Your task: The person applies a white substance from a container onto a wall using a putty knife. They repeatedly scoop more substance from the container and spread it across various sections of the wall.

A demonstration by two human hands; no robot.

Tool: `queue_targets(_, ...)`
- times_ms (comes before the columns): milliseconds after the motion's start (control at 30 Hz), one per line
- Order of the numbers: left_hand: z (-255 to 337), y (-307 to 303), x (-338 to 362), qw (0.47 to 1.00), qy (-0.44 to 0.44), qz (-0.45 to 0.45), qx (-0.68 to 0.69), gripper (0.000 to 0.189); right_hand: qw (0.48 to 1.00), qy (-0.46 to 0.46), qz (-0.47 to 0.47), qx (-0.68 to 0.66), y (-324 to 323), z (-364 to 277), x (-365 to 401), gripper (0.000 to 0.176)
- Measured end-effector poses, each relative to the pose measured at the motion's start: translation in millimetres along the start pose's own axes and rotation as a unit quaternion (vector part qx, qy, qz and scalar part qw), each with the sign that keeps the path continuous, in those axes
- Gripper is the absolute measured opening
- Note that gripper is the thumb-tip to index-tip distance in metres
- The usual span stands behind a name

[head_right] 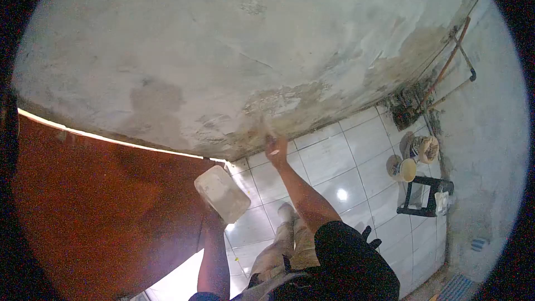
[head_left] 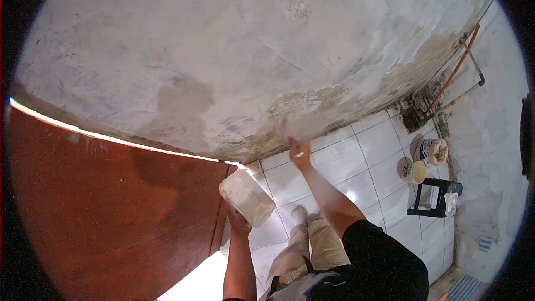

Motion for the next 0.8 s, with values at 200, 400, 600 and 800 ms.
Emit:
queue_targets(200,6.0,-9.5,19.1,0.999,-0.027,0.018,0.038,0.067,0.836,0.296,0.262,-0.380,40.4,9.4,-20.2,0.018)
queue_targets(400,35.5,-16.6,42.3,0.998,0.027,0.049,0.019,0.070,0.955,0.253,0.062,-0.144,66.9,-61.2,-16.4,0.011)
queue_targets(600,42.0,28.4,48.2,0.995,0.029,0.003,0.091,0.065,0.848,0.319,-0.044,-0.421,-22.7,-61.1,18.7,0.022)
queue_targets(800,38.0,152.9,83.1,0.997,0.045,-0.054,0.020,0.064,0.913,0.232,-0.062,-0.330,-179.5,-184.5,-1.3,0.016)
Point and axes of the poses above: each hand's wrist, its own x-axis away from the middle knuckle, its own y-axis out of the palm, z = x × y, the point moved 5 cm from there along -x, towards the middle knuckle, and after that the axes turned 9 degrees about z, right-handed, at the moved point
